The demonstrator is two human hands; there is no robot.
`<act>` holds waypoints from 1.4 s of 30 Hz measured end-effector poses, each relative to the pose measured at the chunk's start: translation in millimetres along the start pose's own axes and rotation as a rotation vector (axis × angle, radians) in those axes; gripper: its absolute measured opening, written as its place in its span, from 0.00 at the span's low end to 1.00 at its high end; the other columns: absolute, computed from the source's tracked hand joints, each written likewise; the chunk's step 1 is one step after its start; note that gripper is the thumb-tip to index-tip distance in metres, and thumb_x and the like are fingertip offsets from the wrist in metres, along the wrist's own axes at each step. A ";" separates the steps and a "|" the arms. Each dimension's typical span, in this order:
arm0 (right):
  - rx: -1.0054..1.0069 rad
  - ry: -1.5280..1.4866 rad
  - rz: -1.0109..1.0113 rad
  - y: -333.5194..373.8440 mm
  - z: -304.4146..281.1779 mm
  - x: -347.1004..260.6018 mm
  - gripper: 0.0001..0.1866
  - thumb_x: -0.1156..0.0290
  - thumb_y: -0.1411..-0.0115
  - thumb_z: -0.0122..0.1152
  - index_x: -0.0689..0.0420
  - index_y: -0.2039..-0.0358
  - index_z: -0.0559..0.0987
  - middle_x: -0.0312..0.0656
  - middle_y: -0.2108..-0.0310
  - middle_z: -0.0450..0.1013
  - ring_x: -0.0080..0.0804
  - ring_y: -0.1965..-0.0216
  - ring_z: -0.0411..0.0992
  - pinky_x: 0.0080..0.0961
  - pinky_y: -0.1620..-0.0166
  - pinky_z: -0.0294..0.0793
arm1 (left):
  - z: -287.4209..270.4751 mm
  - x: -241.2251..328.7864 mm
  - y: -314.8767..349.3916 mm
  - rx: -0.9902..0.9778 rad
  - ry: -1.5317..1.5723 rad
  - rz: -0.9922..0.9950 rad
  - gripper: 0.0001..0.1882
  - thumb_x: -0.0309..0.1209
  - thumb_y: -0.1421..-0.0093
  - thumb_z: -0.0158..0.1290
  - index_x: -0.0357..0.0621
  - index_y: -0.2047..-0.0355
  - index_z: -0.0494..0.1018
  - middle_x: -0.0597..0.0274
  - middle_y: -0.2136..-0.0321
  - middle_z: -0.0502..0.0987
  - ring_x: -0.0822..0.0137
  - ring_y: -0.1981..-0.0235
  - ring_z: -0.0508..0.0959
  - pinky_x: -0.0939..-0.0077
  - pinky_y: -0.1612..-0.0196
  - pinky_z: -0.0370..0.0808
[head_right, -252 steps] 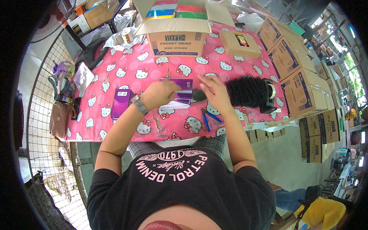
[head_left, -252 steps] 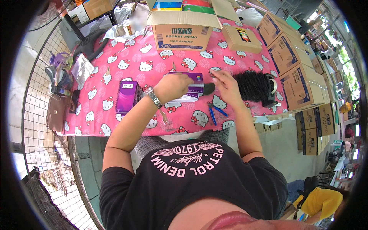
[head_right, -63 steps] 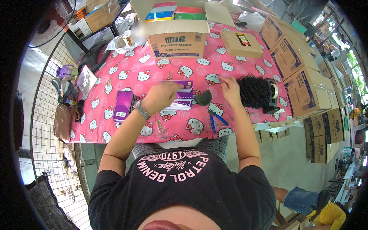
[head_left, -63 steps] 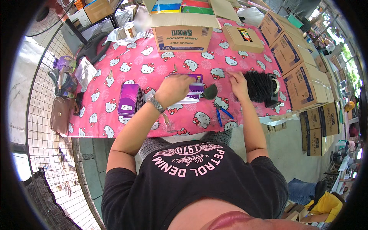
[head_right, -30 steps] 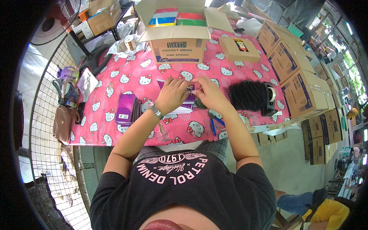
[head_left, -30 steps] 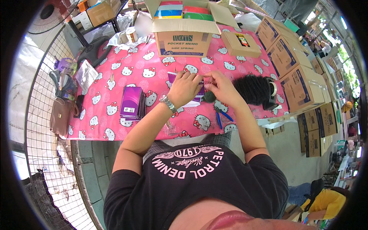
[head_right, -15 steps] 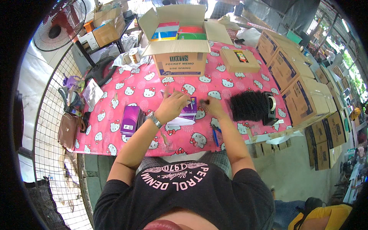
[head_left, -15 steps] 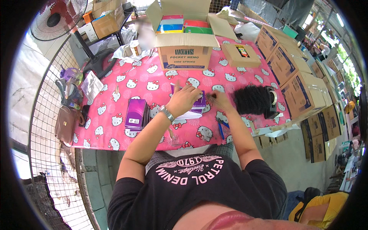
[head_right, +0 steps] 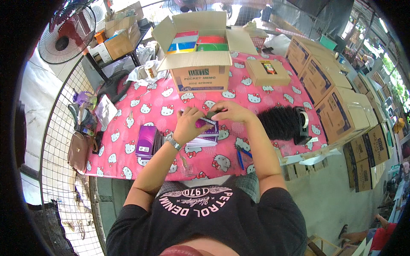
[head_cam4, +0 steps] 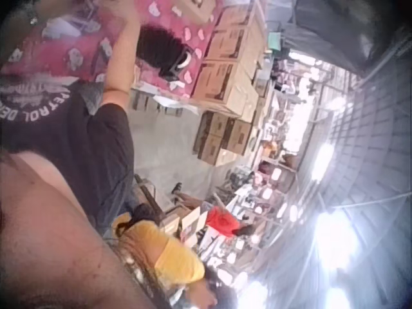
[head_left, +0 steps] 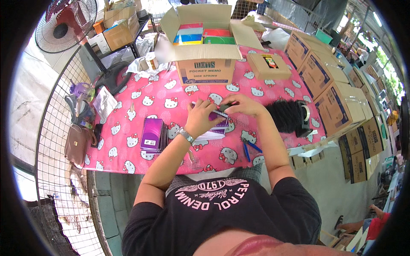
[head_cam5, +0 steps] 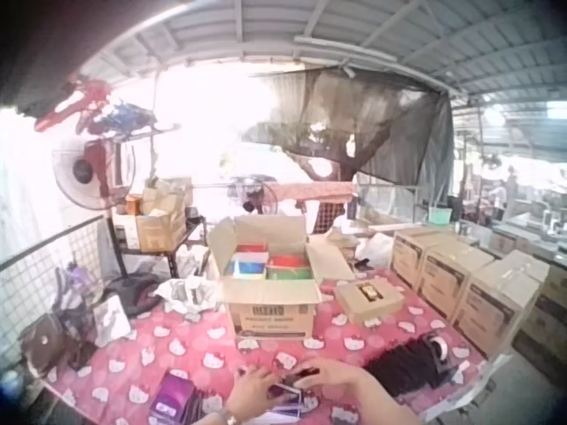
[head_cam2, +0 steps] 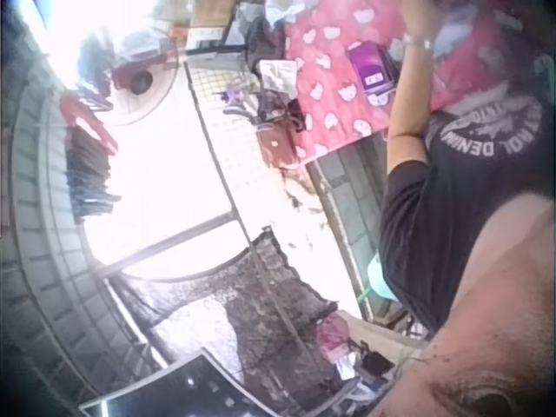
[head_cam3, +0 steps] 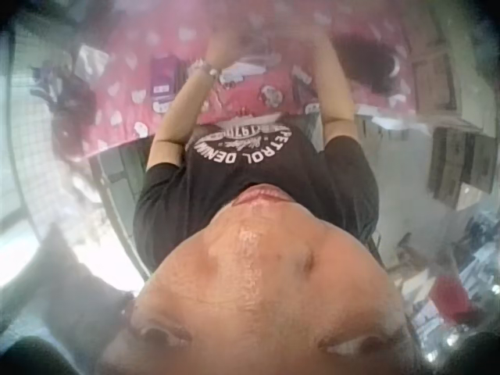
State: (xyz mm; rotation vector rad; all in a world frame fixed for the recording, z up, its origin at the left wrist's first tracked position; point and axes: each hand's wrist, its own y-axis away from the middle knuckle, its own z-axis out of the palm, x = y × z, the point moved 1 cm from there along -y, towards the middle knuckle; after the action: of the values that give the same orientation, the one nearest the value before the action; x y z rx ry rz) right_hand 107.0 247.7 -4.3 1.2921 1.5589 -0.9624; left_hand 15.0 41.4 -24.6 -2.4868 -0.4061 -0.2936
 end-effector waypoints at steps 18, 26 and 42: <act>0.022 0.193 0.190 -12.9 0.9 5.2 0.24 0.55 0.45 0.64 0.60 0.54 0.80 0.44 0.52 0.73 0.34 0.52 0.73 0.32 0.45 0.70 | -6.0 -13.7 -1.0 -0.031 0.143 -0.044 0.21 0.43 0.54 0.68 0.46 0.65 0.74 0.60 0.61 0.74 0.54 0.55 0.72 0.59 0.52 0.69; 0.092 -0.185 0.083 -35.3 8.6 -8.2 0.21 0.63 0.42 0.63 0.59 0.51 0.78 0.37 0.57 0.76 0.25 0.52 0.71 0.25 0.46 0.67 | -24.4 -33.4 -5.7 -0.055 -0.050 -0.220 0.25 0.51 0.55 0.68 0.50 0.63 0.78 0.61 0.58 0.73 0.54 0.50 0.71 0.53 0.48 0.66; 0.540 0.006 0.431 -18.0 -0.9 77.1 0.30 0.51 0.47 0.69 0.57 0.48 0.78 0.45 0.50 0.75 0.36 0.48 0.72 0.30 0.44 0.67 | -20.1 -54.4 -13.4 -0.162 0.256 -0.369 0.20 0.42 0.46 0.64 0.41 0.61 0.75 0.53 0.64 0.80 0.52 0.62 0.80 0.62 0.58 0.76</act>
State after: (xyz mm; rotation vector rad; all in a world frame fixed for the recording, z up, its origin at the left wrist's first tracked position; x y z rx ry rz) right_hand 82.7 269.8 -76.4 1.9070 0.9794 -1.1291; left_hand -42.5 27.9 -17.8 -2.4734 -0.7578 -0.8118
